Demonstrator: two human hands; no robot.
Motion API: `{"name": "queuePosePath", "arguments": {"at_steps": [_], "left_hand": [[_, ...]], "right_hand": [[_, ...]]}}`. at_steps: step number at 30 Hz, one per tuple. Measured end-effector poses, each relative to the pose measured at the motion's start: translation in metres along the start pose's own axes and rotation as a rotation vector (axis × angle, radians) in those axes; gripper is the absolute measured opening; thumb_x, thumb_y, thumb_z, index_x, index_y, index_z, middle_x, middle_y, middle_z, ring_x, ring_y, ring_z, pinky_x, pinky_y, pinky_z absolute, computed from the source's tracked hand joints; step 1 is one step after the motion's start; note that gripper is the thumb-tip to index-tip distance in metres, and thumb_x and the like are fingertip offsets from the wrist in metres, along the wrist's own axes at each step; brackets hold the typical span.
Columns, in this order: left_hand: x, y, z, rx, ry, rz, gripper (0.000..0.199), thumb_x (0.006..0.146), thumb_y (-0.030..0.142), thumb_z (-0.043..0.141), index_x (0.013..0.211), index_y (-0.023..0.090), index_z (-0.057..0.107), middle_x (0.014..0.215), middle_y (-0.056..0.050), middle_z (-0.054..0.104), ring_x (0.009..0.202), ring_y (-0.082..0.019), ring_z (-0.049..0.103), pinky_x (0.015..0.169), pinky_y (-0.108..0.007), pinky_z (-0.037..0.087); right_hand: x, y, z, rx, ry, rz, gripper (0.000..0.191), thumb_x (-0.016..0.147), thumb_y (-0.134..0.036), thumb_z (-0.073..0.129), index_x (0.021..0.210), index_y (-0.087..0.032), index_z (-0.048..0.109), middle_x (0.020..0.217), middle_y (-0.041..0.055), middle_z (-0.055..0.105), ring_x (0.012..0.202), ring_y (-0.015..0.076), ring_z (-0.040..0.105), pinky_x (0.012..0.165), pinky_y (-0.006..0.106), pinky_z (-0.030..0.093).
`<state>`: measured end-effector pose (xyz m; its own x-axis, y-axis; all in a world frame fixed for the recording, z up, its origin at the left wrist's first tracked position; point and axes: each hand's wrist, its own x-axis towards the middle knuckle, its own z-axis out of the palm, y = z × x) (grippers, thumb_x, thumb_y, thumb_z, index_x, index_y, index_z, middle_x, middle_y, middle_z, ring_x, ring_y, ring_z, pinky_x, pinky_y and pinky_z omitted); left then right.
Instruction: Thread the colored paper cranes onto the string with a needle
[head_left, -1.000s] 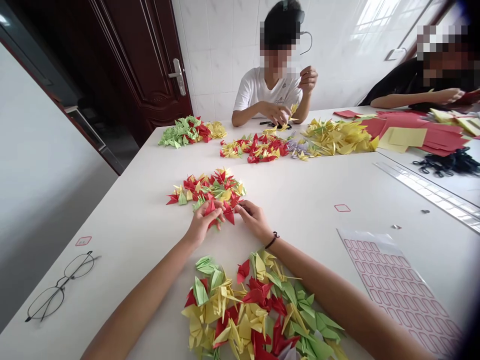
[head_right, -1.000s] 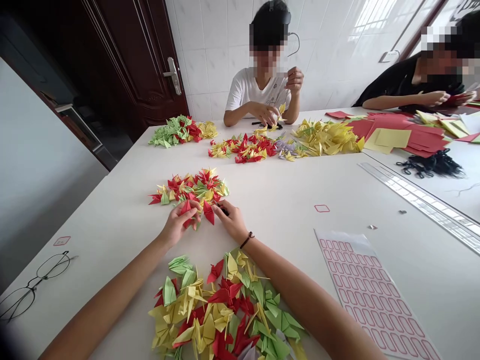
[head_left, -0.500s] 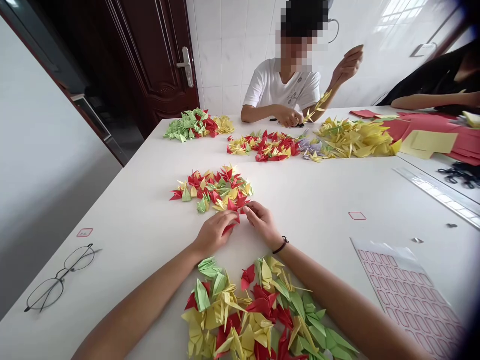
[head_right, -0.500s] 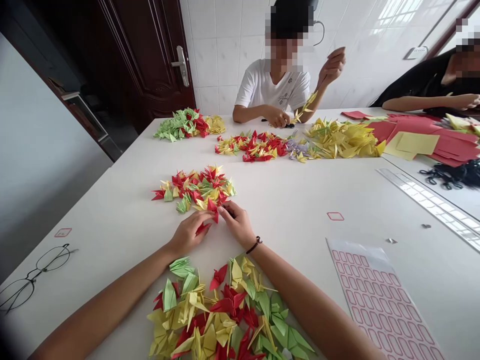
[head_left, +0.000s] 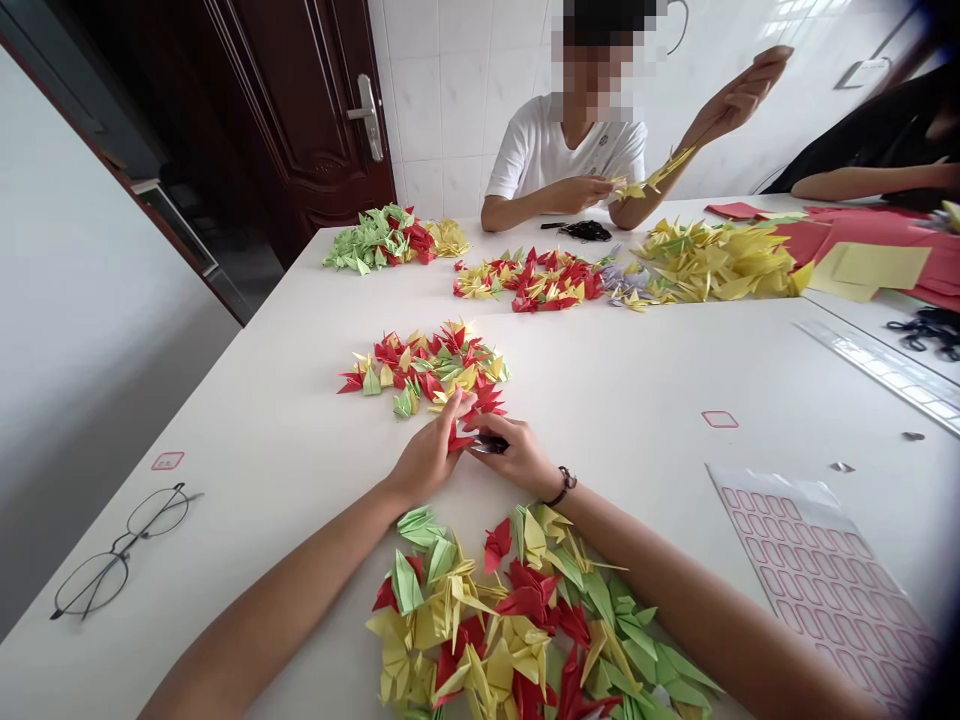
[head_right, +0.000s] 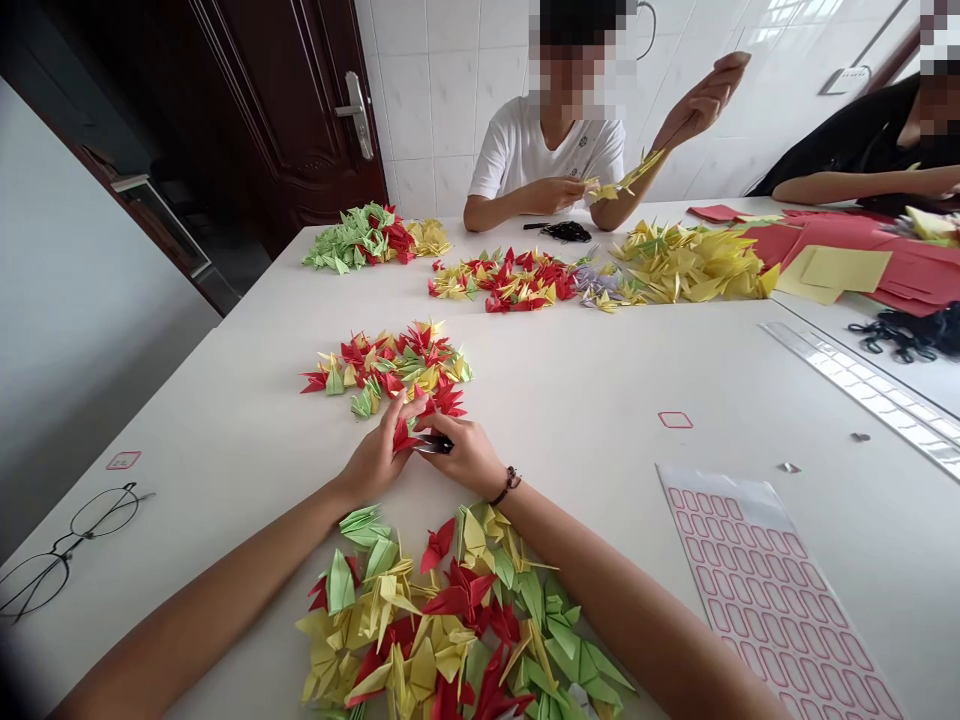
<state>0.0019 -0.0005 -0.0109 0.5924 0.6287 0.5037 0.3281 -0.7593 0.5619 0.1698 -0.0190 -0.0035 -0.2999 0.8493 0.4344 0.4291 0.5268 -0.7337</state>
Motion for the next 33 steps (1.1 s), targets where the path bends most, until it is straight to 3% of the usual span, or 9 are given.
{"name": "queuePosePath", "arguments": {"at_steps": [7, 9, 11, 14, 17, 19, 26, 33], "left_hand": [[0.0037, 0.0086, -0.0007, 0.088, -0.023, 0.063, 0.067, 0.084, 0.011, 0.036, 0.137, 0.021, -0.004, 0.136, -0.016, 0.034, 0.124, -0.020, 0.037, 0.094, -0.037, 0.040], [0.0044, 0.0094, -0.0013, 0.141, 0.069, 0.072, 0.064, 0.084, 0.014, 0.040, 0.136, 0.020, 0.004, 0.135, -0.017, 0.035, 0.124, -0.021, 0.036, 0.094, -0.038, 0.040], [0.0043, 0.0087, -0.0022, 0.238, 0.238, 0.073, 0.057, 0.081, 0.019, 0.048, 0.131, 0.019, 0.021, 0.130, -0.017, 0.039, 0.122, -0.024, 0.037, 0.094, -0.041, 0.039], [0.0024, 0.0067, -0.0033, 0.328, 0.415, 0.034, 0.033, 0.077, 0.026, 0.057, 0.106, 0.018, 0.044, 0.101, -0.010, 0.055, 0.098, -0.021, 0.053, 0.081, -0.036, 0.046], [-0.0004, 0.0062, -0.0040, 0.259, 0.315, -0.061, 0.020, 0.078, 0.030, 0.055, 0.092, 0.019, 0.047, 0.065, 0.003, 0.052, 0.055, -0.009, 0.050, 0.054, -0.022, 0.044], [-0.0016, 0.0073, -0.0043, 0.187, 0.242, -0.124, 0.024, 0.078, 0.032, 0.054, 0.096, 0.019, 0.047, 0.059, 0.006, 0.051, 0.047, -0.006, 0.044, 0.048, -0.019, 0.041], [-0.0008, 0.0095, -0.0044, 0.031, 0.270, -0.198, 0.040, 0.078, 0.033, 0.054, 0.113, 0.020, 0.040, 0.095, -0.005, 0.062, 0.063, -0.008, 0.057, 0.056, -0.020, 0.046], [0.0003, 0.0089, -0.0060, 0.106, 0.223, -0.014, 0.018, 0.080, 0.029, 0.052, 0.093, 0.016, 0.055, 0.082, -0.004, 0.062, 0.068, -0.010, 0.057, 0.055, -0.019, 0.047]], "right_hand": [[-0.0004, 0.0035, 0.0014, -0.048, 0.013, -0.094, 0.010, 0.073, -0.014, 0.052, 0.079, -0.019, 0.057, 0.071, 0.0029, 0.061, 0.060, 0.0119, 0.054, 0.057, 0.023, 0.044], [-0.0005, 0.0041, 0.0017, -0.026, 0.061, -0.083, 0.008, 0.074, -0.015, 0.053, 0.080, -0.018, 0.057, 0.071, 0.0029, 0.061, 0.061, 0.0121, 0.054, 0.057, 0.023, 0.044], [-0.0007, 0.0039, 0.0019, 0.004, 0.136, -0.068, 0.006, 0.075, -0.017, 0.054, 0.081, -0.018, 0.057, 0.072, 0.0031, 0.062, 0.062, 0.0124, 0.055, 0.058, 0.023, 0.045], [-0.0011, 0.0021, 0.0017, 0.028, 0.242, -0.065, 0.006, 0.076, -0.019, 0.055, 0.082, -0.018, 0.057, 0.073, 0.0032, 0.061, 0.061, 0.0120, 0.053, 0.056, 0.023, 0.044], [-0.0019, -0.0007, 0.0009, 0.025, 0.293, -0.089, 0.004, 0.076, -0.019, 0.055, 0.080, -0.018, 0.057, 0.071, 0.0026, 0.060, 0.058, 0.0109, 0.051, 0.053, 0.022, 0.043], [-0.0028, -0.0022, 0.0003, 0.024, 0.298, -0.104, 0.004, 0.076, -0.020, 0.055, 0.079, -0.018, 0.057, 0.070, 0.0026, 0.060, 0.057, 0.0109, 0.051, 0.052, 0.022, 0.042], [-0.0047, -0.0025, -0.0002, 0.039, 0.194, -0.089, 0.006, 0.079, -0.021, 0.052, 0.082, -0.020, 0.057, 0.077, 0.0051, 0.063, 0.069, 0.0147, 0.058, 0.061, 0.026, 0.046], [-0.0048, -0.0032, -0.0017, 0.077, 0.113, -0.136, 0.008, 0.078, -0.018, 0.051, 0.083, -0.021, 0.057, 0.078, 0.0048, 0.063, 0.070, 0.0146, 0.058, 0.062, 0.027, 0.047]]}}
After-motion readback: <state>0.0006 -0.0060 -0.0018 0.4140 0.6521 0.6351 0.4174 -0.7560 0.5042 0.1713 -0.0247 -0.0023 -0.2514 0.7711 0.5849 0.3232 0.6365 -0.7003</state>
